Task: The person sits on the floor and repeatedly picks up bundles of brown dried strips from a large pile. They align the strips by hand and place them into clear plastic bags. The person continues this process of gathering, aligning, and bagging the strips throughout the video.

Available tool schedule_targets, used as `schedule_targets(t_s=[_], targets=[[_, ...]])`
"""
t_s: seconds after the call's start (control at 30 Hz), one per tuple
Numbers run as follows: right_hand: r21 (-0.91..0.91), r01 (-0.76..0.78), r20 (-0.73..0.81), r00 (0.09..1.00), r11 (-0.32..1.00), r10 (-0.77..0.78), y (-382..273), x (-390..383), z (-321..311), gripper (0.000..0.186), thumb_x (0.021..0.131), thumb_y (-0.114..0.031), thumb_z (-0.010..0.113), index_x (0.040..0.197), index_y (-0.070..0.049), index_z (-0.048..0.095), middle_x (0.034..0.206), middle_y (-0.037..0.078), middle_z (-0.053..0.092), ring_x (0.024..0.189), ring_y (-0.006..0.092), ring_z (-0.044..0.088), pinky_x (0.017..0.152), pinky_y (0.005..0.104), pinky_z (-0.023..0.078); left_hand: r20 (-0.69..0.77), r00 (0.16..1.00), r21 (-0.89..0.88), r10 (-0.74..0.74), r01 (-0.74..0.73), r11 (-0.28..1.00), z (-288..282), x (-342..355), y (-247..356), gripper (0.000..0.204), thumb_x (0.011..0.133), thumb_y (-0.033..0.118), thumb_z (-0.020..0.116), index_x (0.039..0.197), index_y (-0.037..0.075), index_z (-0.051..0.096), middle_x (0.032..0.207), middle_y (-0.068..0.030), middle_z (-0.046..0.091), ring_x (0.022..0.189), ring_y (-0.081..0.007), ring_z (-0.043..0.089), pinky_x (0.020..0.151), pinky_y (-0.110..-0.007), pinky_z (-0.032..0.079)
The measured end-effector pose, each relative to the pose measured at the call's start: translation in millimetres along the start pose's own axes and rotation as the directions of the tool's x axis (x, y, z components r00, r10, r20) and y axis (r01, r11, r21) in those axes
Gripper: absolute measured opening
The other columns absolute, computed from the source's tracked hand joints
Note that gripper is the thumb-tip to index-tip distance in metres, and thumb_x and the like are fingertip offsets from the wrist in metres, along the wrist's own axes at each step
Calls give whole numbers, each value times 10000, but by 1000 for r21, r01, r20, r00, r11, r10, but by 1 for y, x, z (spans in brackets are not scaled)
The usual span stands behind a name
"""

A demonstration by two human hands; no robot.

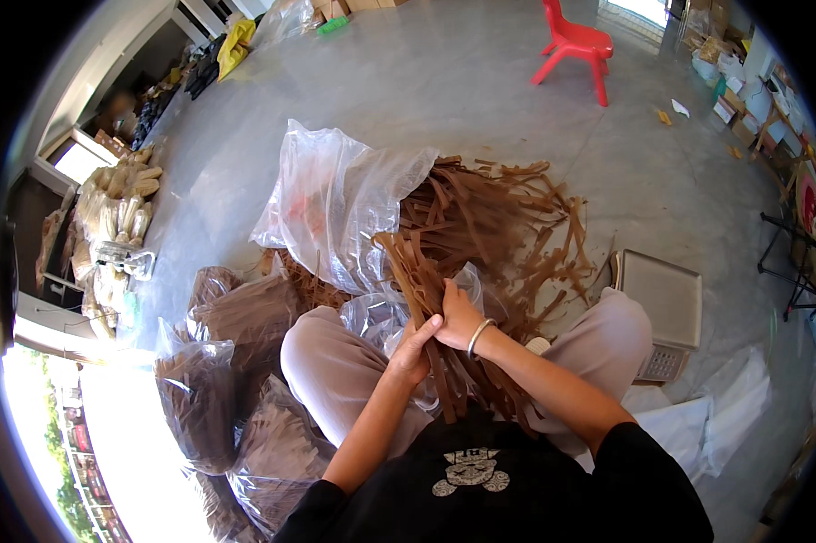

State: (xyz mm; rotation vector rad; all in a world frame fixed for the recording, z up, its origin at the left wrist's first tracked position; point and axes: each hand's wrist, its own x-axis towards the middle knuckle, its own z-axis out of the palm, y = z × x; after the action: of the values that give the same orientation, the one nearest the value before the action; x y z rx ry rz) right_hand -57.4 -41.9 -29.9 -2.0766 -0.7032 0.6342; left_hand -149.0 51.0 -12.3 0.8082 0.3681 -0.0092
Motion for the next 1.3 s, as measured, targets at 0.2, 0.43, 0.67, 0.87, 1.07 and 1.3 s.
schedule_targets(t_s=[0.2,0.43,0.67,0.87,1.07,1.3], targets=[[436,204,181,934,877,-308,7,-13,-8,807,714,-181,675,1344,48,225,1219,233,458,1115,324,477,965,361,370,-101,982,-212,-161,137,968,-23,4,-8,514,802,299,664,1204,38,480,1094,-125,585,987,-260,575,892,-398,460],[249,124,188,967,961,-174,-10,4,-45,367,895,-206,528,1181,23,500,1051,181,615,929,219,590,827,318,439,-77,993,-284,-93,68,956,-18,25,0,621,772,408,692,1206,23,470,1133,-116,564,1012,-253,568,890,-401,472],[844,-234,259,966,483,16,-5,0,-49,333,853,-70,444,1164,25,517,1049,82,594,904,143,586,807,276,473,-34,990,-176,-136,128,976,-15,31,11,644,783,386,682,1266,42,430,1211,-118,524,1102,-273,513,962,-412,416],[825,-61,-7,993,562,118,17,-58,-27,446,810,-72,480,1243,20,422,1127,113,546,1040,154,516,922,290,391,32,976,-84,-217,219,972,2,12,-21,702,730,323,748,1270,29,410,1208,-114,511,1116,-261,502,950,-406,418],[951,82,-163,952,297,260,39,-92,-60,439,778,-28,522,1206,9,435,1074,110,557,996,175,550,881,300,433,83,969,128,-233,222,967,67,44,-19,535,734,53,711,1193,-18,446,1029,-120,581,900,-221,596,794,-332,503],[985,46,-109,912,166,394,73,-113,-51,442,765,6,516,1200,-10,442,1072,83,553,956,177,565,832,298,464,-75,923,335,-376,379,863,77,67,-69,404,756,24,654,1128,-26,503,990,-125,609,877,-218,606,763,-341,502]])
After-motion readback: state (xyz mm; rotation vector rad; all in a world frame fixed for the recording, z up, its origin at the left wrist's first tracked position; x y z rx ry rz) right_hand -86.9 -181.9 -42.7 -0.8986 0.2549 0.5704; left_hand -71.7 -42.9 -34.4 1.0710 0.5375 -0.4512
